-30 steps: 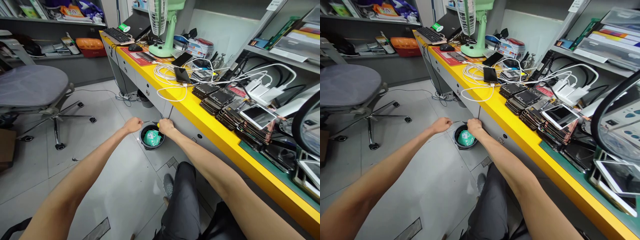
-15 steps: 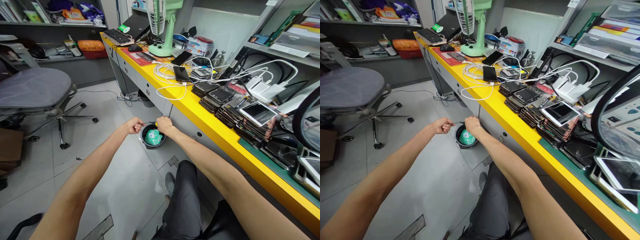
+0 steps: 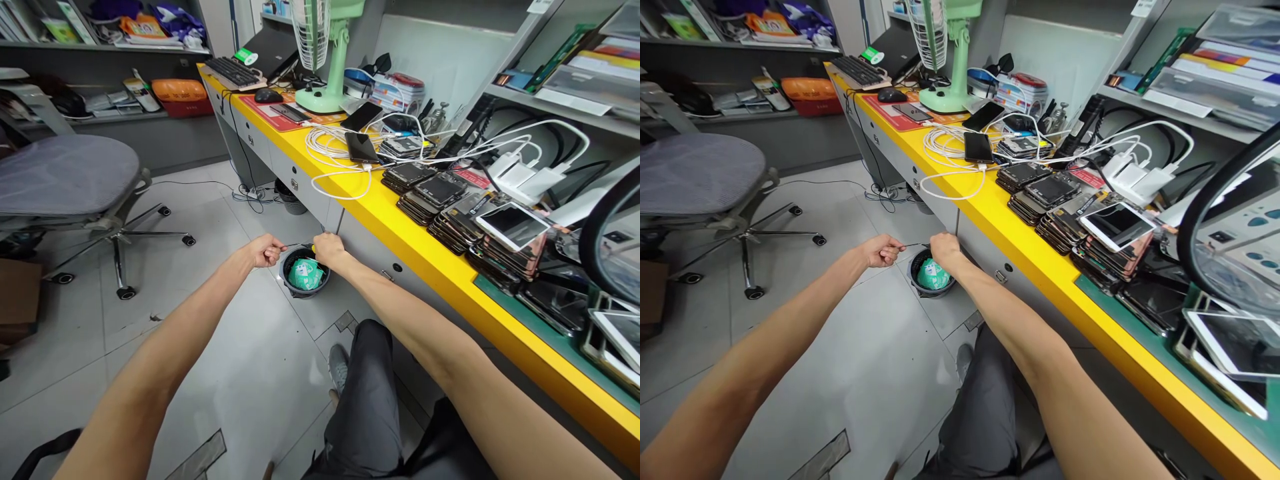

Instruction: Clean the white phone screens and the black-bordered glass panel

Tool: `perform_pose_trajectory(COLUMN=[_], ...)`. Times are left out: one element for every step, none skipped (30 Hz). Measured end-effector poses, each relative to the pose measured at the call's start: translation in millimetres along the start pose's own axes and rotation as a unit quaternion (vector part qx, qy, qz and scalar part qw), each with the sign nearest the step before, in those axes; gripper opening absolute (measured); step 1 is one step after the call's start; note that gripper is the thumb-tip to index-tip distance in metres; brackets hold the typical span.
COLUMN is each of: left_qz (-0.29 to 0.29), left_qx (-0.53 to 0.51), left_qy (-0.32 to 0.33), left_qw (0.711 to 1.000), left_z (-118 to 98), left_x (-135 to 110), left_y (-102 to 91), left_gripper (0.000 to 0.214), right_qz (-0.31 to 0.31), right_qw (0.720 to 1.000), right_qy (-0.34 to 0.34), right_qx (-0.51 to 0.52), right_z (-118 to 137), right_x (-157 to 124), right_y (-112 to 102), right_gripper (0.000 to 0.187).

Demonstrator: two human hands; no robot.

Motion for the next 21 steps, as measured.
perform_pose_trajectory(left_qz=[-0.001,-0.002,-0.005,-0.008,-0.013,-0.018,-0.024,-0.031,-0.038,-0.046,-0.054,-0.061,-0.068,-0.074,-0.080,-0.085,-0.089,-0.094,-0.098,-0.102,-0.107], left_qx=[0.000,0.001,0.005,0.010,0.018,0.026,0.036,0.048,0.060,0.074,0.089,0.105,0.123,0.143,0.164,0.188,0.213,0.243,0.278,0.313,0.342], left_qy=[0.000,0.002,0.005,0.008,0.013,0.020,0.027,0.036,0.046,0.059,0.073,0.089,0.106,0.124,0.141,0.156,0.169,0.174,0.173,0.163,0.148], left_qw=[1.000,1.000,1.000,1.000,1.000,0.999,0.999,0.998,0.996,0.995,0.992,0.989,0.984,0.979,0.973,0.966,0.958,0.950,0.940,0.930,0.922], left_z=[0,-1,-2,-2,-3,-3,-4,-4,-5,-6,-7,-8,-10,-11,-12,-11,-9,-5,3,12,23], left_x=[-1,-2,-4,-5,-6,-7,-9,-9,-10,-10,-11,-11,-11,-12,-12,-13,-14,-14,-13,-12,-10], left_y=[-0.3,-0.7,-1.2,-1.7,-2.1,-2.4,-2.4,-2.0,-1.2,0.1,1.8,4.0,6.5,9.4,12.6,16.0,19.7,23.5,27.4,31.3,35.1], left_gripper=[0.034,0.033,0.033,0.033,0.033,0.033,0.033,0.033,0.034,0.035,0.035,0.036,0.036,0.037,0.037,0.038,0.038,0.036,0.034,0.034,0.035], right_qz=[0.000,0.000,0.000,0.000,0.000,-0.001,-0.001,-0.002,-0.003,-0.005,-0.007,-0.012,-0.019,-0.028,-0.039,-0.052,-0.066,-0.079,-0.090,-0.100,-0.109], right_qw=[1.000,1.000,1.000,0.999,0.999,0.998,0.998,0.997,0.995,0.994,0.991,0.989,0.986,0.983,0.979,0.975,0.970,0.966,0.961,0.956,0.951], right_qy=[0.008,0.016,0.024,0.031,0.039,0.047,0.056,0.065,0.076,0.088,0.100,0.113,0.126,0.138,0.149,0.157,0.163,0.167,0.170,0.172,0.173], right_qx=[0.002,0.005,0.010,0.015,0.023,0.031,0.041,0.051,0.061,0.072,0.084,0.095,0.107,0.120,0.134,0.149,0.165,0.182,0.199,0.217,0.233], right_z=[-2,-4,-5,-7,-9,-11,-14,-16,-19,-23,-26,-30,-33,-37,-40,-42,-44,-45,-45,-45,-45], right_x=[0,0,0,0,0,0,-1,-2,-3,-5,-7,-10,-14,-18,-23,-28,-33,-39,-44,-50,-56], right_y=[1,2,3,4,5,6,7,8,9,10,11,11,12,12,12,12,11,10,9,8,7], right_gripper=[0.037,0.037,0.037,0.037,0.037,0.037,0.038,0.038,0.038,0.037,0.037,0.036,0.035,0.034,0.033,0.033,0.033,0.033,0.033,0.033,0.033])
Point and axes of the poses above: each hand's wrist, its own x-axis towards the middle knuckle, its own y-axis out of the palm, z = x × y, the point moved 8 cm from there along x, towards the middle knuckle, and after that the axes turned 10 degrees about -z, right-handed, at the moved point
